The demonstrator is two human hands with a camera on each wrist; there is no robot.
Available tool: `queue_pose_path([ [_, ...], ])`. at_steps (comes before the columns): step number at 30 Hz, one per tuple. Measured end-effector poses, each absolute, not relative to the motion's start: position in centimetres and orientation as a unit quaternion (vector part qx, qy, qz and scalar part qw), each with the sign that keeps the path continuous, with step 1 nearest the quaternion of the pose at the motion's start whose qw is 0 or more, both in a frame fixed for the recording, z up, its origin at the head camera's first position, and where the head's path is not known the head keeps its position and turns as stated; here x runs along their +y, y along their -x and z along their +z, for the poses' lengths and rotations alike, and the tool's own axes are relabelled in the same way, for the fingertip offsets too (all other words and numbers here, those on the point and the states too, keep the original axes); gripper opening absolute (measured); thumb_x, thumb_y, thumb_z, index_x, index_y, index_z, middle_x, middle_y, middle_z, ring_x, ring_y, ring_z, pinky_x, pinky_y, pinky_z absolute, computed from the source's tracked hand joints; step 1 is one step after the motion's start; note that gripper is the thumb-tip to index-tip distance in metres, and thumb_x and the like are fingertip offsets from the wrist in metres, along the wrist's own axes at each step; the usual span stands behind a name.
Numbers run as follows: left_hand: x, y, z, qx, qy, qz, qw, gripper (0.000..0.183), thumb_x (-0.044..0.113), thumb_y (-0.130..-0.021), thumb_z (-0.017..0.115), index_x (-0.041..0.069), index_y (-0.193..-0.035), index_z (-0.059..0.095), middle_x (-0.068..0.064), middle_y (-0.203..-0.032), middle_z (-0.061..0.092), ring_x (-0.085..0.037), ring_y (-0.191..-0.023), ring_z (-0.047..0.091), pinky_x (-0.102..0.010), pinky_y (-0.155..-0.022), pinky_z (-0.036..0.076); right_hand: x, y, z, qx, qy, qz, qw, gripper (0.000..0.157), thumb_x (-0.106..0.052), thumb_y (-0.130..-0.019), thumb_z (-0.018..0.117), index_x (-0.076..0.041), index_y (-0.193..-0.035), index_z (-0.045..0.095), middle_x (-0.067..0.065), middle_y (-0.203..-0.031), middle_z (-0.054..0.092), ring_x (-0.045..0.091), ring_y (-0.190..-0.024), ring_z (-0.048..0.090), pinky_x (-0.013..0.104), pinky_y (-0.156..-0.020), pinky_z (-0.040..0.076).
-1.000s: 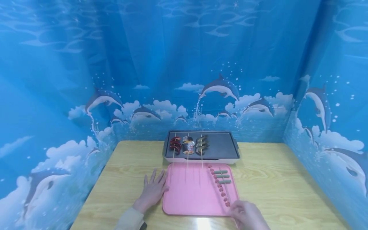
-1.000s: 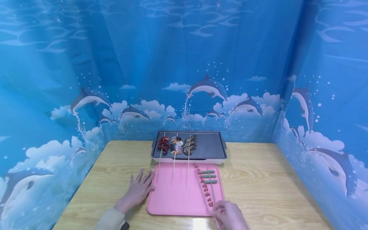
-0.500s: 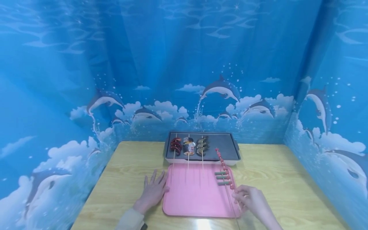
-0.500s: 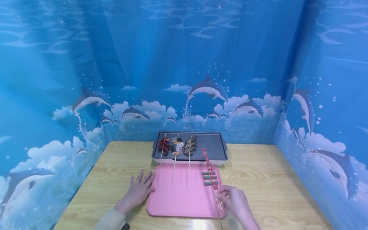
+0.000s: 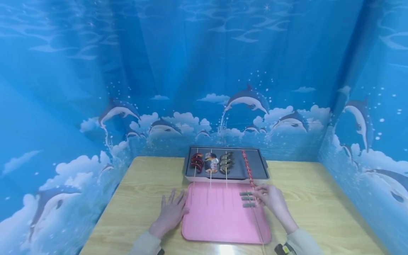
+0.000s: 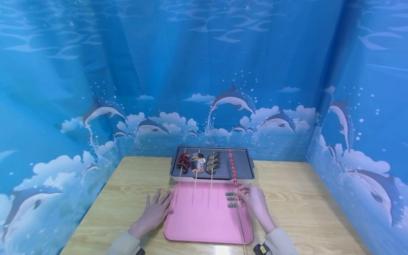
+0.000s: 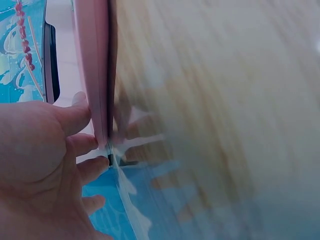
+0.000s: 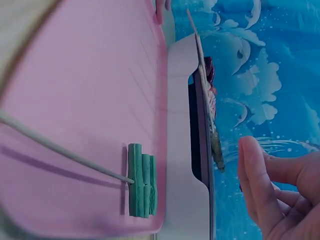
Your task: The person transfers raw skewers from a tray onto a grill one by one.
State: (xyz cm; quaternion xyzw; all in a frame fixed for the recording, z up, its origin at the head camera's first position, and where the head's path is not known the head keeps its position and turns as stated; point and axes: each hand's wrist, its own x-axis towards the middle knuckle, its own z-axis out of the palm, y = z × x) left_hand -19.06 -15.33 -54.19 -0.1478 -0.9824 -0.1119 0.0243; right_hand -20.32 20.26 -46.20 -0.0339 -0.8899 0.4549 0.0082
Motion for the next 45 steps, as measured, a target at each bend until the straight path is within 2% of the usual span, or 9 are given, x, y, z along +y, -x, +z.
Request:
queue_pose_path([
  [7,-15.2,18.9,-54.0,-0.983,0.143,-0.114,0.019,0.057,0.042,-0.094,0.043,0.015,-0.143,0.032,-0.008,-0.148,0.03,-0.039,-0.138,0.015,-0.069,-0.104,0.007,19.2,23.4,-46.9,-0.889,0.055,0.454,0.005,0.021,-0.019,-0.083,0.068,-0.001,-0.094,0.068,0.008,-0.068,0.068,0.016,-0.05,0.061,0.04,-0.052,0.055],
  [14,-15.3,18.9,-53.9,-0.982,0.154,-0.104,0.024,0.057,0.04,-0.094,0.044,0.012,-0.143,0.032,-0.009,-0.148,0.031,-0.04,-0.137,0.016,-0.07,-0.103,0.009,18.4,25.3,-47.8,-0.881,0.058,0.469,0.002,0.021,-0.018,-0.083,0.068,0.001,-0.091,0.068,0.005,-0.061,0.066,0.015,-0.05,0.062,0.036,-0.053,0.056],
  [25,-15.1,18.9,-53.9,-0.983,0.152,-0.105,0.02,0.058,0.04,-0.095,0.043,0.013,-0.144,0.03,-0.008,-0.149,0.03,-0.039,-0.138,0.014,-0.07,-0.103,0.009,18.0,26.1,-48.6,-0.87,0.082,0.485,-0.02,0.026,-0.025,-0.084,0.067,-0.001,-0.094,0.069,0.007,-0.062,0.066,0.017,-0.049,0.063,0.035,-0.051,0.056],
  [29,-15.1,18.9,-53.7,-0.983,0.153,-0.101,0.024,0.058,0.04,-0.095,0.043,0.013,-0.144,0.03,-0.008,-0.148,0.031,-0.04,-0.138,0.015,-0.071,-0.103,0.01,18.2,26.1,-48.9,-0.869,0.08,0.488,-0.018,0.032,-0.032,-0.087,0.063,-0.001,-0.089,0.068,0.007,-0.059,0.065,0.018,-0.047,0.062,0.036,-0.049,0.056],
  [34,-15.2,18.7,-53.3,-0.981,0.165,-0.095,0.036,0.057,0.038,-0.094,0.045,0.011,-0.143,0.032,-0.01,-0.147,0.033,-0.041,-0.136,0.018,-0.072,-0.101,0.012,19.0,25.4,-49.0,-0.87,0.071,0.488,0.006,0.037,-0.036,-0.093,0.052,-0.001,-0.094,0.067,0.01,-0.069,0.066,0.019,-0.05,0.062,0.038,-0.049,0.056],
  [39,-15.2,18.7,-53.4,-0.982,0.159,-0.1,0.028,0.057,0.039,-0.094,0.045,0.011,-0.143,0.032,-0.009,-0.147,0.032,-0.041,-0.137,0.016,-0.071,-0.102,0.011,20.3,23.6,-48.3,-0.889,0.041,0.453,0.048,0.032,-0.031,-0.094,0.052,-0.003,-0.105,0.065,0.014,-0.087,0.069,0.021,-0.063,0.066,0.034,-0.06,0.056],
  [41,-15.2,18.7,-53.5,-0.982,0.159,-0.102,0.028,0.057,0.039,-0.094,0.045,0.012,-0.143,0.032,-0.009,-0.147,0.032,-0.041,-0.137,0.016,-0.071,-0.102,0.011,20.8,22.8,-48.2,-0.891,0.041,0.449,0.049,0.032,-0.03,-0.094,0.052,-0.004,-0.107,0.064,0.015,-0.092,0.069,0.02,-0.067,0.066,0.033,-0.065,0.056],
  [45,-15.2,18.8,-53.6,-0.98,0.164,-0.103,0.036,0.057,0.038,-0.094,0.046,0.011,-0.142,0.033,-0.01,-0.147,0.033,-0.042,-0.136,0.017,-0.072,-0.101,0.011,21.8,21.1,-48.5,-0.886,0.048,0.461,0.021,0.038,-0.032,-0.093,0.053,0.0,-0.111,0.061,0.017,-0.098,0.067,0.02,-0.072,0.067,0.033,-0.066,0.057],
])
